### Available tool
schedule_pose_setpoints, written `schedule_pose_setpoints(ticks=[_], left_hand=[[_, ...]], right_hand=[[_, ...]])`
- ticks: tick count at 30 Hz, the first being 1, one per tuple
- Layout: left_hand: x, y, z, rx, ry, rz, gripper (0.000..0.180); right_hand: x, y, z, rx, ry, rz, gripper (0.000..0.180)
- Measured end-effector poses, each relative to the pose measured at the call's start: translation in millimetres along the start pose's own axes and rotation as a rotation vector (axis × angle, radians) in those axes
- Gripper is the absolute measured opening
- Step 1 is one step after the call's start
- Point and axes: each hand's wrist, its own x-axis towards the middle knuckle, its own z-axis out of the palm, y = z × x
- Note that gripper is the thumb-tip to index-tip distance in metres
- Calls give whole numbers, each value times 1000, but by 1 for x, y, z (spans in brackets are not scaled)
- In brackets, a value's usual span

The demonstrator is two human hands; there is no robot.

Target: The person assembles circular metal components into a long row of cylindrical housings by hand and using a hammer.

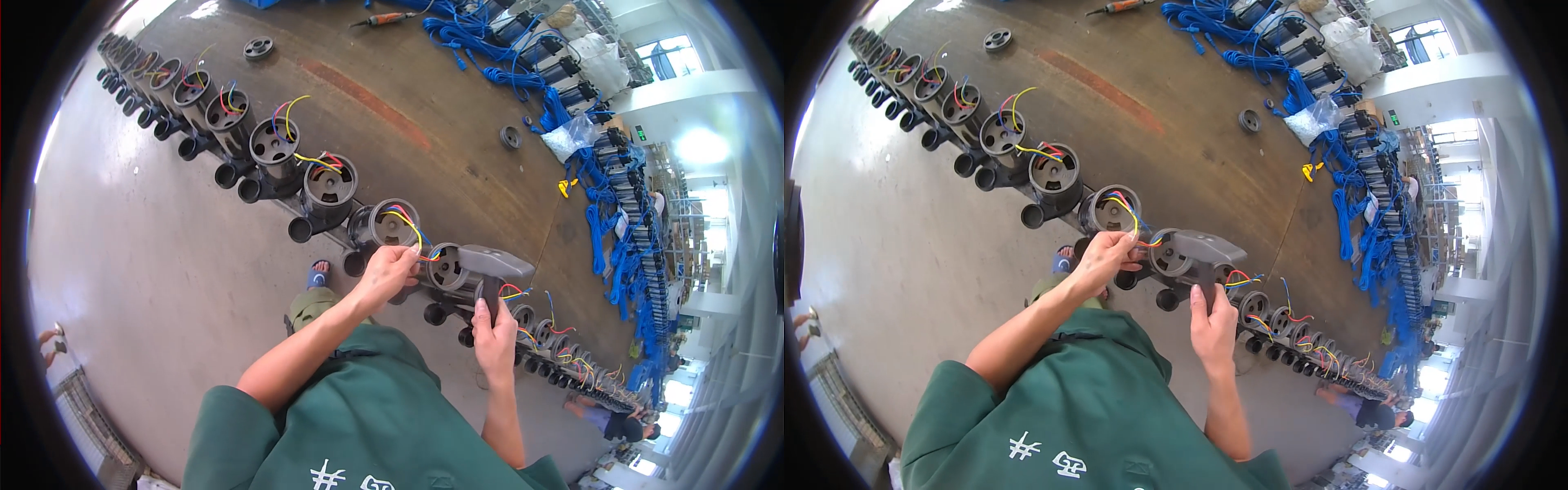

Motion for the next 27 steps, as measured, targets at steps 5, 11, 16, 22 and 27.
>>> schedule_pose_setpoints(ticks=[5,11,16,22,27], left_hand=[[2,-2,2,57,1,-43,37],[7,4,-11,74,-52,-123,39],[8,-4,-8,126,-61,-96,38],[4,-8,-9,120,-33,-80,38],[-1,-7,2,40,-10,-38,42]], right_hand=[[4,62,49,-136,80,-28,35],[-6,-3,6,311,-10,259,31],[-2,51,64,-212,138,-63,33],[-5,-1,18,222,17,254,34],[-1,56,53,-160,123,-46,35]])
